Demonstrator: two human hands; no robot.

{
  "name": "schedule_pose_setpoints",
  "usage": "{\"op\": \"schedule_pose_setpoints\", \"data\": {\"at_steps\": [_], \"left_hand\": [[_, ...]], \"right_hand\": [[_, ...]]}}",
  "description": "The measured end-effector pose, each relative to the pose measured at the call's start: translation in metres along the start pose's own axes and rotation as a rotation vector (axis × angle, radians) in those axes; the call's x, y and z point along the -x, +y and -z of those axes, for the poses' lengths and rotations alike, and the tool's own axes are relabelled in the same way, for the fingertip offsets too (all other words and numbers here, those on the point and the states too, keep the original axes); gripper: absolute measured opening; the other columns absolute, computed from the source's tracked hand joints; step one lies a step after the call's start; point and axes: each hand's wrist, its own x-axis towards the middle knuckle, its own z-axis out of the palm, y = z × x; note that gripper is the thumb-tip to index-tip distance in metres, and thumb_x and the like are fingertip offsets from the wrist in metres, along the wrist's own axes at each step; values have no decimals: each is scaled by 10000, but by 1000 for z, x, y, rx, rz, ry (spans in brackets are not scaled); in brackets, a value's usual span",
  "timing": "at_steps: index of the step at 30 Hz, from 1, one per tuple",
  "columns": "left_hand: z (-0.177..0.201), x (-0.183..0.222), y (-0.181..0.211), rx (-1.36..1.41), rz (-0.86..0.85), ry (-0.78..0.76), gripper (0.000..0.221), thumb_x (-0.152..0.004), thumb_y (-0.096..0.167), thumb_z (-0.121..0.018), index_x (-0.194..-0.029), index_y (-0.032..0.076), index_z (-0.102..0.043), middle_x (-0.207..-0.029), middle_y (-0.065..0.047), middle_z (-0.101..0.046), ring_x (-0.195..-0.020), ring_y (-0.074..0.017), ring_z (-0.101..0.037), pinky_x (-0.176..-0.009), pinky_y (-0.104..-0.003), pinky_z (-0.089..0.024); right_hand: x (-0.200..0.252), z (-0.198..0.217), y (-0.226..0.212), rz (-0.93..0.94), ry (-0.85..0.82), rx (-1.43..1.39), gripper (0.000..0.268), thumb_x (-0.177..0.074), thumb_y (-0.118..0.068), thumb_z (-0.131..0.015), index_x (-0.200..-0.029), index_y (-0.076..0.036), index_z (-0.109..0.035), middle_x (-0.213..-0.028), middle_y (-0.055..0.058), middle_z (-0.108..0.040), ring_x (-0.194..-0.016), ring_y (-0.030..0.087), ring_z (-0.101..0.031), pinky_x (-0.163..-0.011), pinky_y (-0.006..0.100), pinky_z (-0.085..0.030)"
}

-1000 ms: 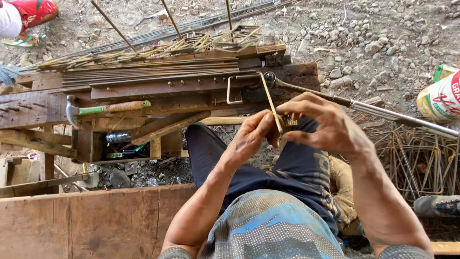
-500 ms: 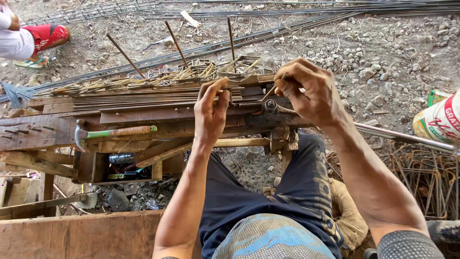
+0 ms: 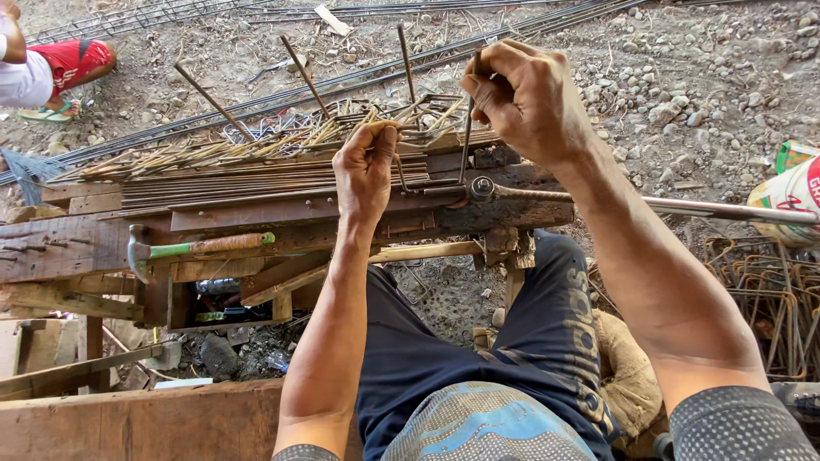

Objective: The person sits on the ground and uses a manual metal bending machine to bend thin metal rods into rectangular shapes. They insert the rods into the machine, rotate a crank to bend them, and then remove the finished pieces.

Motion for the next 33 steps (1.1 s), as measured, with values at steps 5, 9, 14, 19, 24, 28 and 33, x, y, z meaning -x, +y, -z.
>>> {"op": "schedule_pose_setpoints", "data": {"at_steps": [5,9,14,19,24,28,33], "left_hand": [[7,14,24,-1,-58,-65,160,-1026,186,-565,-1060,76,-677,-937,-42,-673,-721,-103,-589,-605,-209,-516],[13,50,59,139,-81,-147,244,-1059,274,-498,-1167,88,-612,-1155,-98,-636,-1020,-184,-631,-866,-310,-599],[7,108,1,462,511,-9,360,-1018,286,-514,-1319,90,-538,-1165,-57,-637,-955,-127,-615,-822,-255,-516],[-10,142,12,771,661,-26,376,-1066,239,-388,-1331,7,-522,-1148,-192,-663,-878,-261,-643,-841,-373,-533],[-6,143,14,929,491,97,335,-1070,213,-419,-1236,-31,-578,-837,-212,-668,-956,-362,-713,-936,-441,-542],[-2,139,27,982,444,106,311,-1063,181,-450,-1252,-37,-567,-746,-175,-622,-921,-374,-710,-899,-430,-556],[21,131,14,-6,74,37,115,-925,112,-683,-1020,110,-748,-993,-111,-664,-989,-255,-655,-872,-385,-526]], "right_hand": [[8,15,-19,-66,23,27,112,-1071,-12,-575,-975,38,-604,-897,144,-640,-701,213,-659,-617,312,-625],[41,36,-33,-132,233,-332,140,-1124,64,-427,-1077,50,-558,-1071,210,-594,-851,259,-655,-789,325,-631],[84,26,-16,-266,551,-790,120,-1114,-145,-489,-1116,-59,-572,-1062,130,-616,-838,216,-672,-748,305,-657],[112,12,2,-318,708,-1050,119,-1073,-175,-566,-1104,-84,-636,-1039,105,-677,-824,218,-704,-712,339,-647],[127,3,1,-520,909,-1066,155,-1022,-244,-544,-1027,-103,-609,-978,115,-710,-797,190,-749,-743,291,-679],[152,-4,22,-517,923,-1152,135,-1042,-225,-516,-1039,-110,-589,-991,126,-696,-795,213,-747,-744,329,-685],[166,-4,16,-503,904,-1237,144,-1016,-224,-538,-1036,-85,-573,-963,144,-685,-769,234,-747,-702,347,-675]]}}
